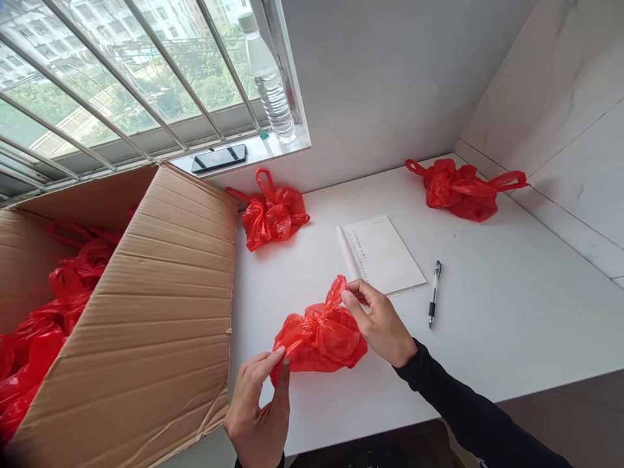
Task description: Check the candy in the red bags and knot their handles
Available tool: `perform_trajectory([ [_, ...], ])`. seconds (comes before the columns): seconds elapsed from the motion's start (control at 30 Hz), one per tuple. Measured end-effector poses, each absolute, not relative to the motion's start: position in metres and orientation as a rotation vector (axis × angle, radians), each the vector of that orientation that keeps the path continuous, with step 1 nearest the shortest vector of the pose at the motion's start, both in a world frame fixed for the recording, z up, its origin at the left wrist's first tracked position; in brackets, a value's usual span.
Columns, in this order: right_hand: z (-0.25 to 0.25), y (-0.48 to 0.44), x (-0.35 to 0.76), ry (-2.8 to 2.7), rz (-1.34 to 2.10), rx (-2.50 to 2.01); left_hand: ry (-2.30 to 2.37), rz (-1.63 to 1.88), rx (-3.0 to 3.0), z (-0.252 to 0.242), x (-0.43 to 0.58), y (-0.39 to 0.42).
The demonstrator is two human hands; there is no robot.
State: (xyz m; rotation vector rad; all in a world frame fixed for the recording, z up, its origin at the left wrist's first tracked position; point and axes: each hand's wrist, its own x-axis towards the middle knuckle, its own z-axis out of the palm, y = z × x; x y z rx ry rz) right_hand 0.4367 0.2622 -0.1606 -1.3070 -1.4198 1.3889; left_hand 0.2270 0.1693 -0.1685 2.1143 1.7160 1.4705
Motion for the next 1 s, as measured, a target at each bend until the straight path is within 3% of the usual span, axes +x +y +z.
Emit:
perform_trajectory([
  [0.37,-0.139,0.248,0.424,-0.894,1.764,-0.969,1.749,1.406,1.815,-0.153,0.244,0.158],
  [0.5,-0.146,0.253,0.427,-1.032,1.657,-1.084,1.761,1.328,1.638,-0.154,0.236,0.159],
  [0.73,-0.149,0.236,0.432,-1.806,1.292,-1.406,1.657,1.3,1.497,-0.149,0.221,0.171],
  [0.87,-0.149,0.231,0.428,-1.855,1.213,-1.395,1.657,1.05,1.847,-0.151,0.228,0.186],
  [1.0,-0.148,0.236,0.429,-1.777,1.228,-1.398,1.662,1.076,1.887,-0.159,0.231,0.197],
])
